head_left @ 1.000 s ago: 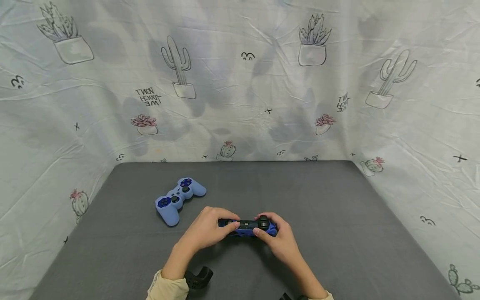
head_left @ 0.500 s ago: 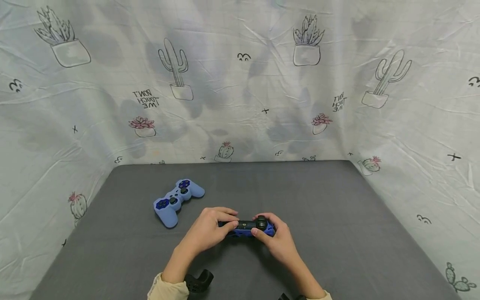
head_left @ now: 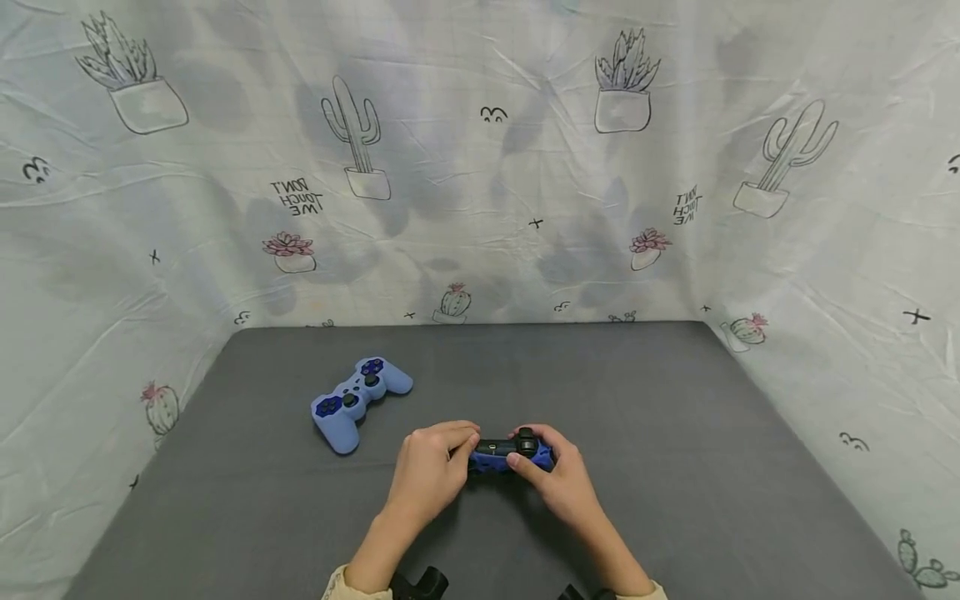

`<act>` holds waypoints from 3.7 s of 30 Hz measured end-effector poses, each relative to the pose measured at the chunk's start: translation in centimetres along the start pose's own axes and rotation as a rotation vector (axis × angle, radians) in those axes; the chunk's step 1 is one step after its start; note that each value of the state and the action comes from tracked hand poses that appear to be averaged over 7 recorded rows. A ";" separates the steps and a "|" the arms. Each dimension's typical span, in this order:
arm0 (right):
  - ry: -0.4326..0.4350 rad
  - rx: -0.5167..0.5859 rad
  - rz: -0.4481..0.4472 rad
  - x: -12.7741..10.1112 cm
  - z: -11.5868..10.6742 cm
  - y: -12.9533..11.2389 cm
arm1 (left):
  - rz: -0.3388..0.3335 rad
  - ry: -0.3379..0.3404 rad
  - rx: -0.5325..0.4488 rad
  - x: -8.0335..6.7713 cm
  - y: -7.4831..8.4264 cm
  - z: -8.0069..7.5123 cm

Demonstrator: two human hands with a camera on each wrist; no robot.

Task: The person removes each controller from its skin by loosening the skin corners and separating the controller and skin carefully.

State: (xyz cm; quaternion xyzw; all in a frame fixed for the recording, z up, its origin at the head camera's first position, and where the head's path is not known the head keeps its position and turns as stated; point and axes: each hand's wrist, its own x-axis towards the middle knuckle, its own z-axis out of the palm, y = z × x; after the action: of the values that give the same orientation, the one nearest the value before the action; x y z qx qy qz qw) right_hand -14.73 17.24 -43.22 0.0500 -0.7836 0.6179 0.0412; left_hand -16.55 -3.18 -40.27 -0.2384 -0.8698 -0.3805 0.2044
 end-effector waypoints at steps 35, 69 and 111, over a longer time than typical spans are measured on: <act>-0.015 -0.025 -0.052 -0.2 0.0 0.8 | -0.292 0.291 -0.107 -1.1 0.4 1.7; -0.010 -0.119 -0.066 -0.8 0.6 0.9 | 0.055 0.178 -0.135 -2.1 -0.7 1.5; 0.022 -0.194 -0.108 -1.0 0.6 1.0 | -0.301 0.406 -0.405 -3.0 -2.2 2.1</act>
State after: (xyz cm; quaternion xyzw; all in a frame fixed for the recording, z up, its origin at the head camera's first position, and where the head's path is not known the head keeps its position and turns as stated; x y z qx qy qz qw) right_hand -13.86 16.93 -44.50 0.0810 -0.8353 0.5367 0.0879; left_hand -15.80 -3.69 -44.45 -0.0620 -0.7433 -0.6117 0.2637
